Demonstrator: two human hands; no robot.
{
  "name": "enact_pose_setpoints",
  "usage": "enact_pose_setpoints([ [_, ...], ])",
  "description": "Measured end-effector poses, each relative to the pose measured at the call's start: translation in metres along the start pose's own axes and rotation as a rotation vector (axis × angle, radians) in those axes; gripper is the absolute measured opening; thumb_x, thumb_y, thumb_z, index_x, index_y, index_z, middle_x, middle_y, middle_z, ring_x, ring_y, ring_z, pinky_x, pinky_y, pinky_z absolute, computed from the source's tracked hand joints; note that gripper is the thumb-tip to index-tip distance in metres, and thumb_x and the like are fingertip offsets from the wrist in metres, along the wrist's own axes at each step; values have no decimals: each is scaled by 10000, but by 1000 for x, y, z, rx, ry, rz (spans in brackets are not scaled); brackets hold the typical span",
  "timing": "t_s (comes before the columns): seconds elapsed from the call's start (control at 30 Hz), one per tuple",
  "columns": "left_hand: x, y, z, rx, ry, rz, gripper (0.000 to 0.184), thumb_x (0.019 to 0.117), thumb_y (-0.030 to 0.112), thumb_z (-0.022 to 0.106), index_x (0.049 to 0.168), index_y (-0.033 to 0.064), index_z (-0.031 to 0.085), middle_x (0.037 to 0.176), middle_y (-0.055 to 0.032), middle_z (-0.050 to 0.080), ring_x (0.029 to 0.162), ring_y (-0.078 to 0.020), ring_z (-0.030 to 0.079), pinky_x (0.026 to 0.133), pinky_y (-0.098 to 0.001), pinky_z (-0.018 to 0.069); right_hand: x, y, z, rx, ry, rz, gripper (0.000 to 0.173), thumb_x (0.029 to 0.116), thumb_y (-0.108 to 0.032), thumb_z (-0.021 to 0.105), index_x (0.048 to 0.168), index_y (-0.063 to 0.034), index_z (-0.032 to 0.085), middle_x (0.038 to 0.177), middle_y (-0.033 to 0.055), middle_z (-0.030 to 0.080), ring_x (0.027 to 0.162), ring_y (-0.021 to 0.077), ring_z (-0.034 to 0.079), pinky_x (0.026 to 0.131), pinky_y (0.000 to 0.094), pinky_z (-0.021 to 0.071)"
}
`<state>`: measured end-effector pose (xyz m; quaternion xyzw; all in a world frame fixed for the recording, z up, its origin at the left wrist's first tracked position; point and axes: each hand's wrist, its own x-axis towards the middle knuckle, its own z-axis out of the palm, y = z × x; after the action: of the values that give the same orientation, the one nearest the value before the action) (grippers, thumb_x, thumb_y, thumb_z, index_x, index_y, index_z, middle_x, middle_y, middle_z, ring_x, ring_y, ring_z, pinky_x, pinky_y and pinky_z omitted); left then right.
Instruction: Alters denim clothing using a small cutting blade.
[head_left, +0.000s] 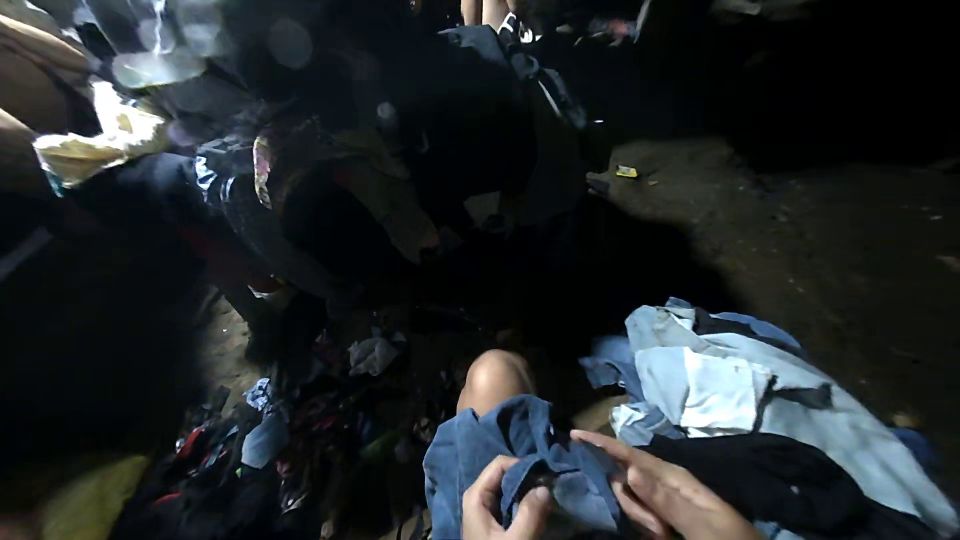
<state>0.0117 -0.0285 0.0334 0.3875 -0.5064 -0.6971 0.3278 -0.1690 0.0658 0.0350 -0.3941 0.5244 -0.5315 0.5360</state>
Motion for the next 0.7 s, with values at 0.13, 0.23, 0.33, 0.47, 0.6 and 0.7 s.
enact_pose_setpoints([
  [0.13,-1,-1,2,-43,19,-11,126,871,-58,652,912,38,722,801,106,725,758,48,671,748,-180,574,-3,1,3,-280,8,-96,487,1082,-255,453,1422,91,506,1102,122,691,869,27,614,793,223,507],
  [0.23,-3,0,3,-16,28,-10,158,842,-96,655,909,21,737,818,86,740,783,43,683,776,-185,579,-7,-3,14,-584,74,-170,471,1063,-276,511,1397,52,568,1185,250,699,962,272,725,842,434,576],
  [0.33,-3,2,3,-11,28,11,176,830,-110,642,919,9,736,842,87,746,809,49,686,796,-181,579,-9,-7,22,-752,129,-184,467,1056,-308,523,1384,14,605,1110,252,716,875,366,730,730,515,584],
  [0.47,-5,4,5,-39,24,15,225,830,-117,602,935,22,744,860,103,753,823,64,686,801,-176,580,-11,-8,28,-862,157,-206,478,1050,-348,533,1365,-3,630,965,232,724,729,358,708,613,501,567],
  [0.6,-7,3,6,-47,25,11,246,827,-129,588,939,22,745,864,107,753,827,63,686,804,-175,578,-11,-6,28,-940,200,-239,464,1035,-350,559,1357,-27,647,878,210,705,652,331,680,544,454,547],
  [0.7,-9,2,8,-55,19,27,257,815,-139,577,938,16,741,872,102,749,831,61,682,796,-177,578,-10,-4,30,-933,216,-244,451,1040,-349,554,1352,-40,652,878,210,702,650,328,676,544,448,547],
])
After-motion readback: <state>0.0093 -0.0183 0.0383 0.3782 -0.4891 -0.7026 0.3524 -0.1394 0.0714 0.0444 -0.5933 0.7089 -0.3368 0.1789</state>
